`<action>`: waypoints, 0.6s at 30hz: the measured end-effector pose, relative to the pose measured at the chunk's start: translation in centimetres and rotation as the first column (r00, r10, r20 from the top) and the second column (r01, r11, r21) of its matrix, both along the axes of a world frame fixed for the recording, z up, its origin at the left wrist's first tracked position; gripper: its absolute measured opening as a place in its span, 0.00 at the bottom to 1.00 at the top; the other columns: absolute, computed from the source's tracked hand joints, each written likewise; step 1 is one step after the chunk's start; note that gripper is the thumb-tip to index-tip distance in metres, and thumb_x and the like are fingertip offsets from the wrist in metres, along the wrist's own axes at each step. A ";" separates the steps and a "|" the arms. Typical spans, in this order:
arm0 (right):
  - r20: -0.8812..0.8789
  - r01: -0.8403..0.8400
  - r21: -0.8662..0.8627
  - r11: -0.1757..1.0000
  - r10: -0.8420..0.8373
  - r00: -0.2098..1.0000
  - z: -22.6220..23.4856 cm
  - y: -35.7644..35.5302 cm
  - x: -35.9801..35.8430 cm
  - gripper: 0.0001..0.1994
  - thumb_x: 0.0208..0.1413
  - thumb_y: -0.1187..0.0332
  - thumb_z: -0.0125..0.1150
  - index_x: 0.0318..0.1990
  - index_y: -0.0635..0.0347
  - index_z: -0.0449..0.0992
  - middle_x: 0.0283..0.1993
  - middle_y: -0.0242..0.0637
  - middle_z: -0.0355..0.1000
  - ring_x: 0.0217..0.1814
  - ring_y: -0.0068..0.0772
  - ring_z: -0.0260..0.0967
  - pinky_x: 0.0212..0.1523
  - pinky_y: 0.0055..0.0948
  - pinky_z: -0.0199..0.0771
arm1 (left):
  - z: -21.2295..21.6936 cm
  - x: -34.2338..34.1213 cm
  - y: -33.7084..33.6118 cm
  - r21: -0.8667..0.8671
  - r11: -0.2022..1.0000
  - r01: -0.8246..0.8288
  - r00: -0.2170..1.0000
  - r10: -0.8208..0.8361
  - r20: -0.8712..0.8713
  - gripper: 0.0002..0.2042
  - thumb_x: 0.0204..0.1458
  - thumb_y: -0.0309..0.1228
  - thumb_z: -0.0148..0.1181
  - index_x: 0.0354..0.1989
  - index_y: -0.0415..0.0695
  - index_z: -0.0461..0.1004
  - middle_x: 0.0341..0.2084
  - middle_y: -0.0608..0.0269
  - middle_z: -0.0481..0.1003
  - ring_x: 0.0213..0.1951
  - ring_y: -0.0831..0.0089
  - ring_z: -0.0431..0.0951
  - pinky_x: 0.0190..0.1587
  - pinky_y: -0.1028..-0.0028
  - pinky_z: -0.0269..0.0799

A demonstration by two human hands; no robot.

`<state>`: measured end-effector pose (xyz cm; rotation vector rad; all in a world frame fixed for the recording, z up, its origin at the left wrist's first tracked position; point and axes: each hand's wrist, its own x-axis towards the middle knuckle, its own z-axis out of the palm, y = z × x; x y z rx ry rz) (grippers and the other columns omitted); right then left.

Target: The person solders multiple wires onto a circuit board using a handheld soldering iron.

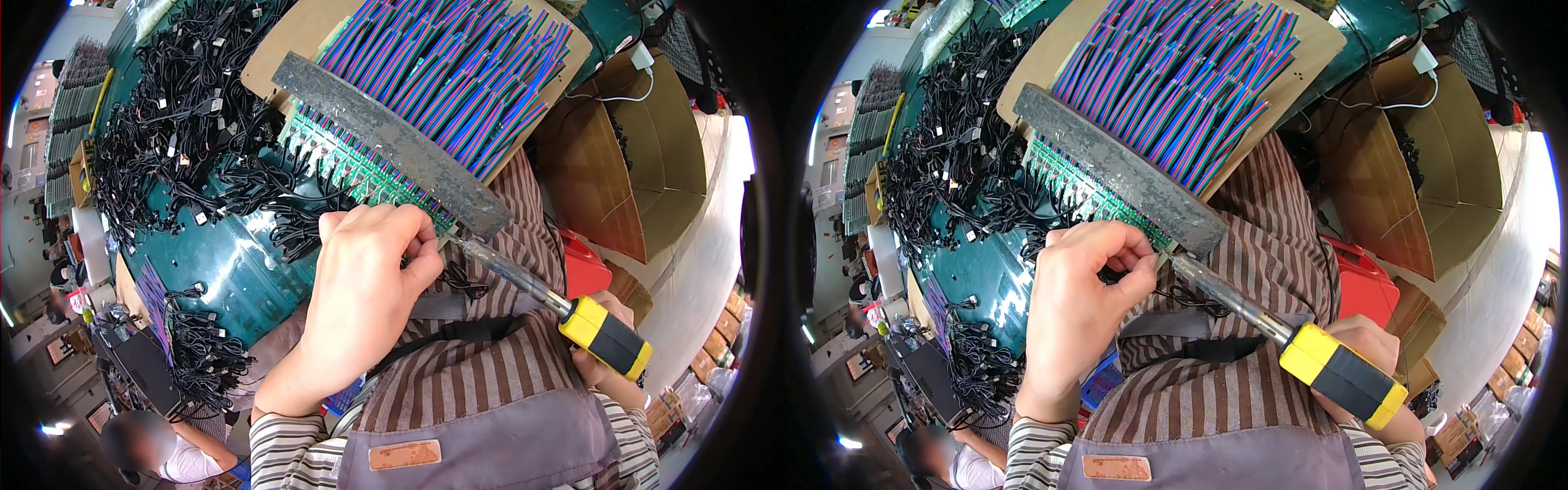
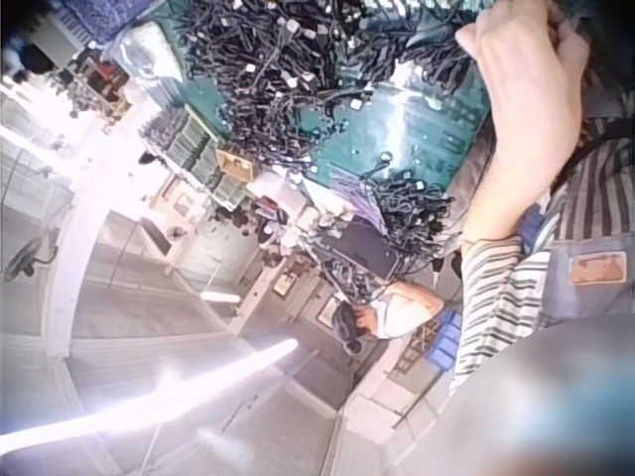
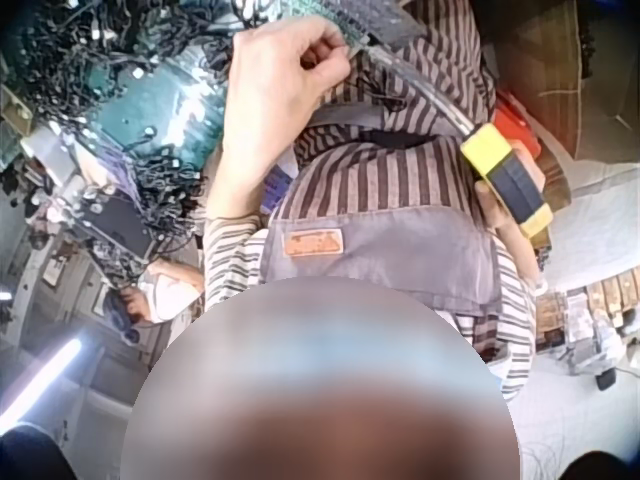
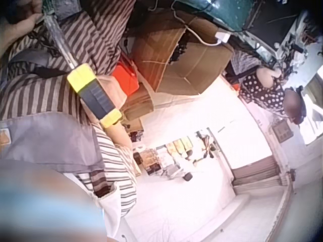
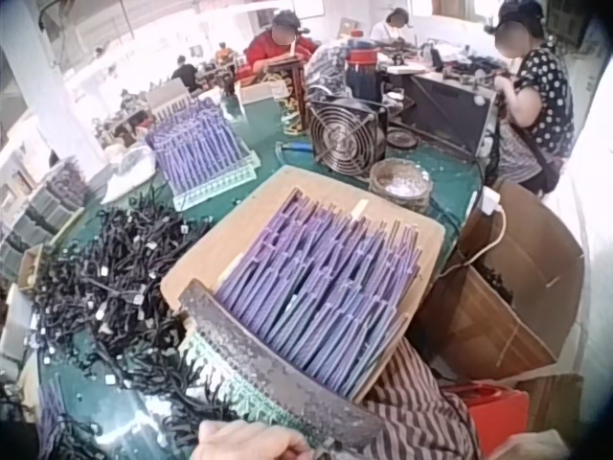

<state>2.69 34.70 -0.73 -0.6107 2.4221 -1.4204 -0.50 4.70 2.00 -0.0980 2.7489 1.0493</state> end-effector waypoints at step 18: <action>0.143 0.218 -0.367 0.904 -0.176 0.974 -2.9 -1.2 -1.1 0.40 0.57 0.34 0.50 0.58 0.67 0.60 0.37 0.38 0.66 0.26 0.22 0.61 0.30 0.24 0.64 | -0.1 -0.2 0.1 0.020 1.000 0.005 1.000 -0.005 0.000 0.03 0.43 0.24 0.64 0.25 0.40 0.76 0.19 0.63 0.75 0.25 0.70 0.75 0.41 0.71 0.64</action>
